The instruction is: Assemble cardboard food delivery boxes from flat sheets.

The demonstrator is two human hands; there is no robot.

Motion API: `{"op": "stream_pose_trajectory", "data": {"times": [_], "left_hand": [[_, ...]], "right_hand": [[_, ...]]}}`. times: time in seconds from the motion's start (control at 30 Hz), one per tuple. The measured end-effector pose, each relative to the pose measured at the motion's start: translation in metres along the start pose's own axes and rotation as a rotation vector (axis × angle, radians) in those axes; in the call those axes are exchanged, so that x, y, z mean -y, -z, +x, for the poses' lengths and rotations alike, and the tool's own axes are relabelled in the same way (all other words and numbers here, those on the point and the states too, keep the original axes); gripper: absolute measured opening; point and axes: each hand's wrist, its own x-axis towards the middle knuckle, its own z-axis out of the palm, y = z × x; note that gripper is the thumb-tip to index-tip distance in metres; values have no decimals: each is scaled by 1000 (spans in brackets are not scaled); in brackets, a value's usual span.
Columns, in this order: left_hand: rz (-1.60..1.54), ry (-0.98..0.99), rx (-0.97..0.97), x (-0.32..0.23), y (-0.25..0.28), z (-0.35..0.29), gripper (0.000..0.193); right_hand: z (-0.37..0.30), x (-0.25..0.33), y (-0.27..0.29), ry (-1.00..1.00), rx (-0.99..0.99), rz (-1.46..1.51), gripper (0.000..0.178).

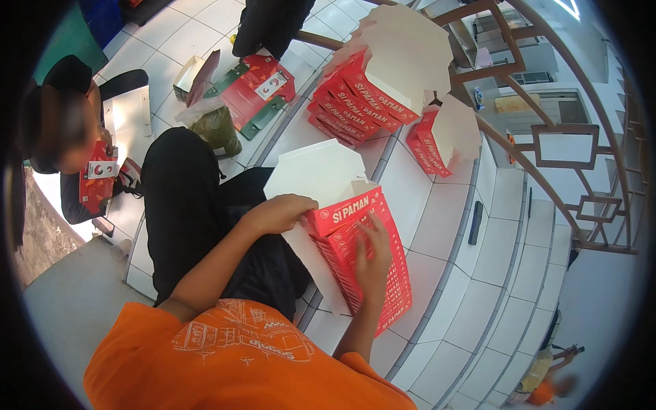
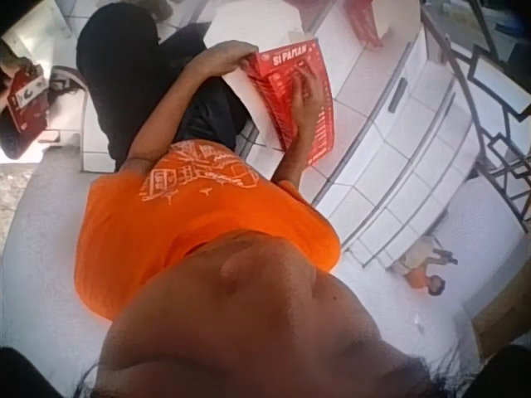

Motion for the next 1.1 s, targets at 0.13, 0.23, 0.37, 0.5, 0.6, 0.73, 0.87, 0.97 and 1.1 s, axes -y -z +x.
{"op": "stream_pose_trajectory", "data": {"times": [0.13, 0.23, 0.37, 0.5, 0.6, 0.73, 0.87, 0.97, 1.1], "left_hand": [[-181, -131, -48, 3, -13, 14, 34], [-306, -97, -95, 0, -11, 14, 30], [-299, -136, -55, 8, -10, 14, 31], [-286, -167, -57, 12, -20, 16, 34], [-265, -142, -40, 7, -15, 14, 33], [-162, -200, -84, 4, -17, 16, 29], [-194, -177, -140, 8, -29, 23, 25], [-317, -143, -143, 3, -28, 26, 25], [-314, -115, -239, 6, -29, 25, 25]], "right_hand": [[-10, 15, -24, 63, 23, -298, 22], [-11, 14, -33, 134, 19, -373, 23], [-11, 15, -39, 201, 96, -465, 24], [-11, 27, -35, 204, 116, -460, 24], [-12, 21, -30, 158, 156, -416, 25], [-11, 15, -33, 174, 139, -337, 25], [-11, 14, -33, 253, 121, -389, 22], [-6, 9, -32, 229, 154, -398, 19], [-2, 11, -32, 215, 203, -354, 20]]}}
